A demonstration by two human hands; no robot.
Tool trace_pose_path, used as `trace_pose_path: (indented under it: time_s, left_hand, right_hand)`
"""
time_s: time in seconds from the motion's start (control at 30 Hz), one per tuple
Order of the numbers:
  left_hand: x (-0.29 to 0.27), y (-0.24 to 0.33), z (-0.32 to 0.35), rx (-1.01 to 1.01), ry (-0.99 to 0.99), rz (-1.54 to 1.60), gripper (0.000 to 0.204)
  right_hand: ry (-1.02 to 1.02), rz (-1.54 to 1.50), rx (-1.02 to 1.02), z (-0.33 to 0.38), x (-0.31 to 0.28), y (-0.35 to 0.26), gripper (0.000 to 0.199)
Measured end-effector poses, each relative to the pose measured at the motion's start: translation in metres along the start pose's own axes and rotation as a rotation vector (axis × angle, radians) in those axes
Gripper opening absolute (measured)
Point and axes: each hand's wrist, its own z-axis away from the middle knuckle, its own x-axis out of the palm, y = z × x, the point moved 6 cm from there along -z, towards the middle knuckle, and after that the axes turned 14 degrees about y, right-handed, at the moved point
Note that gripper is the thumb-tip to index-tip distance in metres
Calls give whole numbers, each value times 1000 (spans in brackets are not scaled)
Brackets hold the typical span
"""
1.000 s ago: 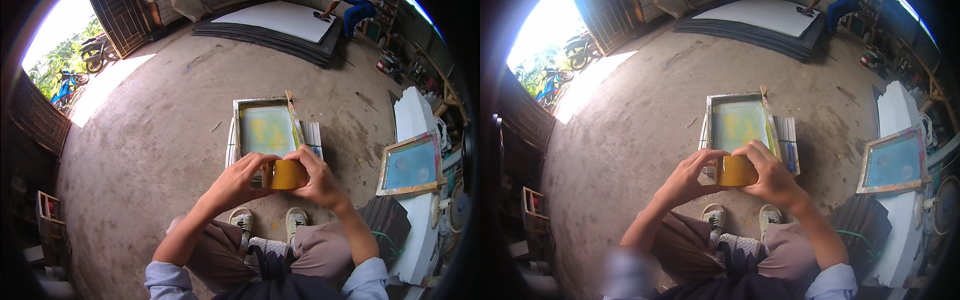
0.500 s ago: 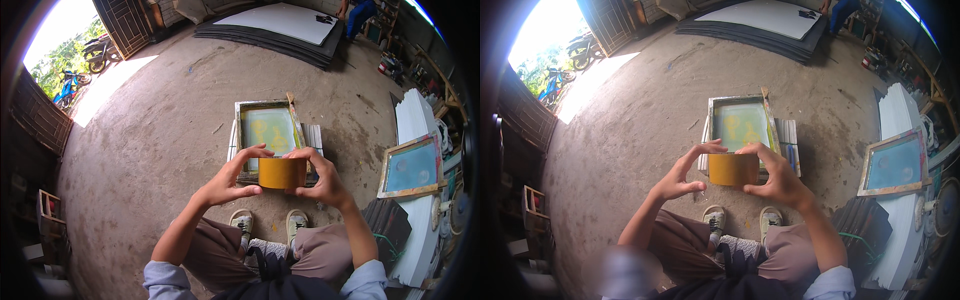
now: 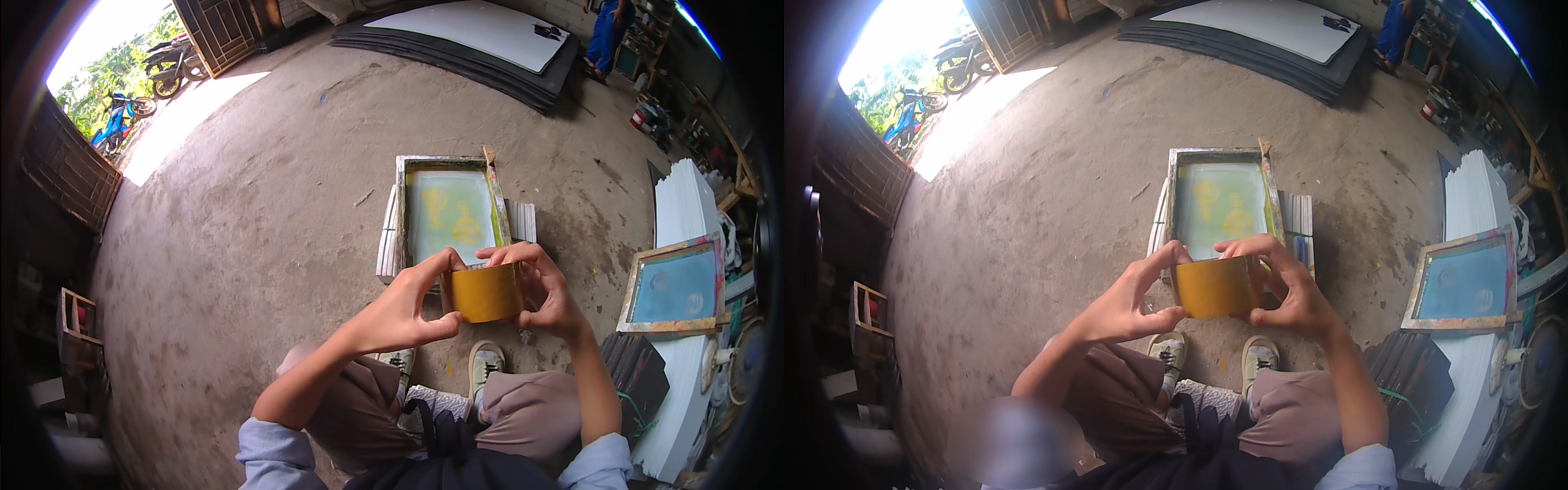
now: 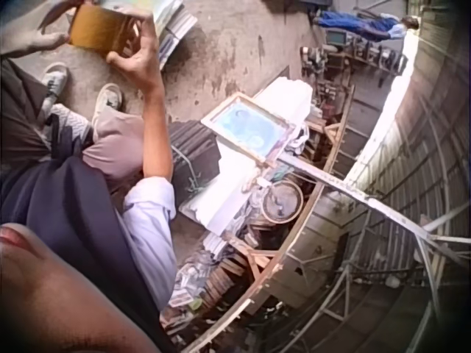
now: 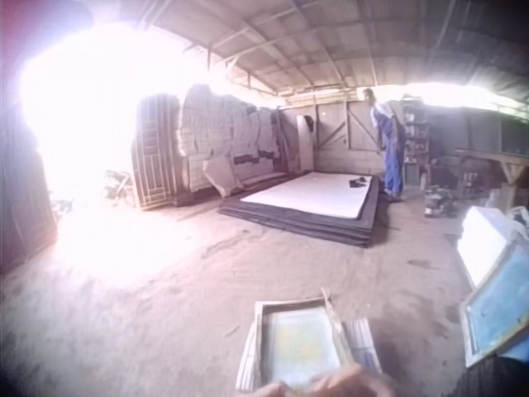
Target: The person sits on the floor and applies yellow masking tape to the edges of a screen printing frame. They use a utility knife to cut the tape and press it down along the frame's perimeter.
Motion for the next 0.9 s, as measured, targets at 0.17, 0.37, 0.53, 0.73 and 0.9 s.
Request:
trace_pose_path:
  time_s: [0.17,0.37,0.53,0.73,0.9]
  left_hand:
    - [1,2,0,9,14,-45,46]
    - [1,5,3,149,90,-7,41]
    - [4,6,4,177,74,-33,41]
    - [6,3,4,196,63,-29,42]
    - [11,6,6,101,-34,61,41]
  right_hand:
    - [-42,75,-72,-1,2,-4,62]
    - [-47,34,-81,-2,4,-4,61]
    - [16,-26,-56,-3,4,-4,64]
    - [78,-149,-5,-4,2,-1,71]
    - [53,-189,72,-1,-4,4,61]
